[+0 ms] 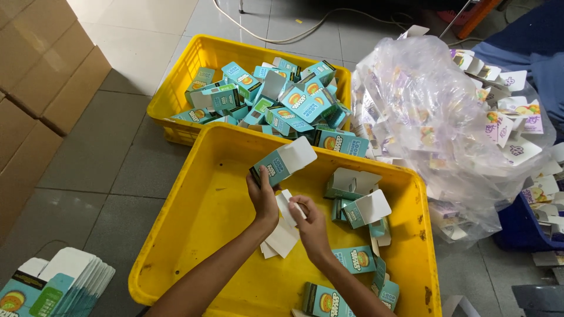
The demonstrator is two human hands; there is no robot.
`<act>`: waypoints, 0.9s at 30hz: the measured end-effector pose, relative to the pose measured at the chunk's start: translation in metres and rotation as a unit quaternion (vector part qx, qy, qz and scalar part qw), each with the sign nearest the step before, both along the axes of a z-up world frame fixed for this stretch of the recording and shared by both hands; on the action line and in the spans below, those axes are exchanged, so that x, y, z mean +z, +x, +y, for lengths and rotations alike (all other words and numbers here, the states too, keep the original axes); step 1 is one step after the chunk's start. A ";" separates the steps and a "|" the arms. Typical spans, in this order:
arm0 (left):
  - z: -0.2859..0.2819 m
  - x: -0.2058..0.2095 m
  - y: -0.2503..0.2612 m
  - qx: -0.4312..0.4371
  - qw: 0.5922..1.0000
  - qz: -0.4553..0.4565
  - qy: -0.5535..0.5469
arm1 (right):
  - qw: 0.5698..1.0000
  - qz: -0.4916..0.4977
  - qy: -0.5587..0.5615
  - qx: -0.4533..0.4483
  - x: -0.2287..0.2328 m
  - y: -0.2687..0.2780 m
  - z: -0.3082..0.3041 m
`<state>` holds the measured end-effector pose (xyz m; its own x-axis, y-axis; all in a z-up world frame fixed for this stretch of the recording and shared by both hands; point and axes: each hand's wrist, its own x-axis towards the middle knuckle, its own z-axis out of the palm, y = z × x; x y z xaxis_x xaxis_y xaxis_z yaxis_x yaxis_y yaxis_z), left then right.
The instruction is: Folding small cardboard boxes and inserting small white cards into them.
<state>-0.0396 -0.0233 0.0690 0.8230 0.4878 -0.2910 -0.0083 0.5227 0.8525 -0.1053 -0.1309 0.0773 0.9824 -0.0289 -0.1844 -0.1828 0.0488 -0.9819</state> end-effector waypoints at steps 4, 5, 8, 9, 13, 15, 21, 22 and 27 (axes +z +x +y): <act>0.006 0.018 -0.005 -0.001 1.000 -0.001 0.003 | 0.997 -0.058 0.013 0.045 0.011 -0.005 0.006; 0.006 0.024 -0.007 0.003 1.000 -0.004 0.006 | 0.996 -0.073 -0.002 0.047 0.012 -0.005 0.006; 0.006 0.020 -0.006 0.003 1.000 -0.006 0.003 | 0.994 -0.102 -0.024 0.036 0.009 -0.002 -0.001; 0.006 0.015 -0.004 0.001 1.000 -0.005 -0.003 | 0.992 -0.116 -0.031 0.024 0.007 0.000 -0.004; 0.015 0.006 0.010 0.007 0.998 -0.047 -0.040 | 0.981 -0.184 -0.052 -0.006 0.030 0.006 -0.020; 0.022 0.015 0.010 -0.001 0.994 -0.075 -0.077 | 0.974 -0.219 -0.045 -0.027 0.051 0.006 -0.027; 0.027 -0.001 0.018 -0.128 0.980 -0.131 -0.084 | 0.971 -0.232 -0.035 -0.040 0.070 0.015 -0.049; 0.027 -0.001 0.018 -0.128 0.980 -0.131 -0.084 | 0.971 -0.232 -0.035 -0.040 0.068 0.017 -0.051; 0.030 -0.011 0.023 -0.171 0.969 -0.152 -0.090 | 0.961 -0.270 -0.037 -0.043 0.067 0.025 -0.064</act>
